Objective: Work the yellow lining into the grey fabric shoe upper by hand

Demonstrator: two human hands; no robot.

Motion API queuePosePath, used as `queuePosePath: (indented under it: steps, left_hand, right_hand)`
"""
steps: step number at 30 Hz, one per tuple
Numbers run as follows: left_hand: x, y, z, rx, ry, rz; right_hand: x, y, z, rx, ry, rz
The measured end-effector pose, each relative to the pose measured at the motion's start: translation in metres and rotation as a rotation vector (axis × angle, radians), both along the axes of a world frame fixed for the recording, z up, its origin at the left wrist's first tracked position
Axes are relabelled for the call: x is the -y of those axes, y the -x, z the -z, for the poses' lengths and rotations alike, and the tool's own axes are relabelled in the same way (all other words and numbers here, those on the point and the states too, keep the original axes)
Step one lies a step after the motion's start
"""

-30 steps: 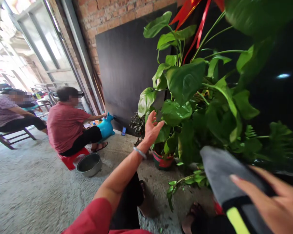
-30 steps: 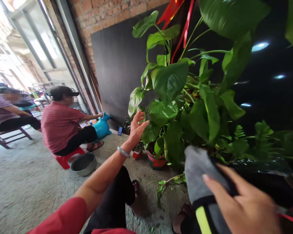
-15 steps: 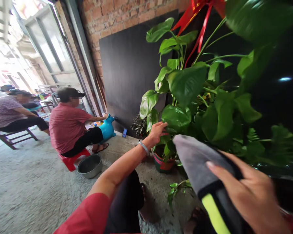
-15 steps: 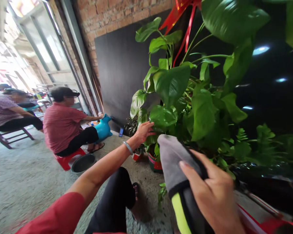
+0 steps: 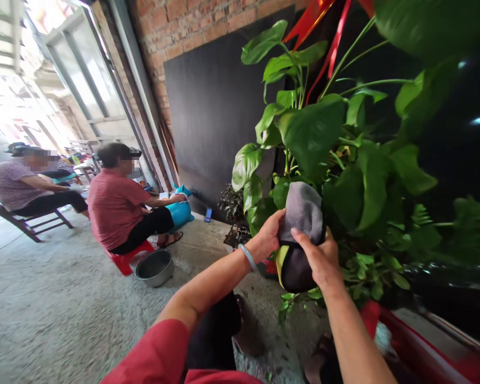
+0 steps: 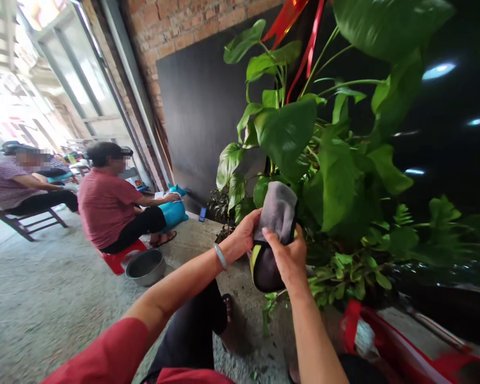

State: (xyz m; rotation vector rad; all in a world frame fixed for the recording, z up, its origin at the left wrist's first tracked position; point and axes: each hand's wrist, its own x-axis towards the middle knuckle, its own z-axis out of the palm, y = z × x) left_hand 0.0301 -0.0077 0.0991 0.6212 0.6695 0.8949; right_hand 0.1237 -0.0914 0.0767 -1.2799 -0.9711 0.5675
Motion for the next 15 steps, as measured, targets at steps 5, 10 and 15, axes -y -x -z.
queuePosePath:
  steps: [5, 10, 15]
  left_hand:
    - [0.008, 0.005, 0.017, -0.061, 0.068, 0.007]
    - [-0.011, 0.011, 0.020, -0.179, -0.025, -0.224]
    - [-0.033, 0.043, 0.001, -0.096, -0.053, -0.478]
  right_hand:
    - [0.005, 0.007, 0.018, -0.189, 0.008, -0.019]
    - [0.035, 0.007, 0.047, -0.318, 0.120, 0.018]
    - [0.069, -0.010, 0.082, -0.192, 0.274, -0.014]
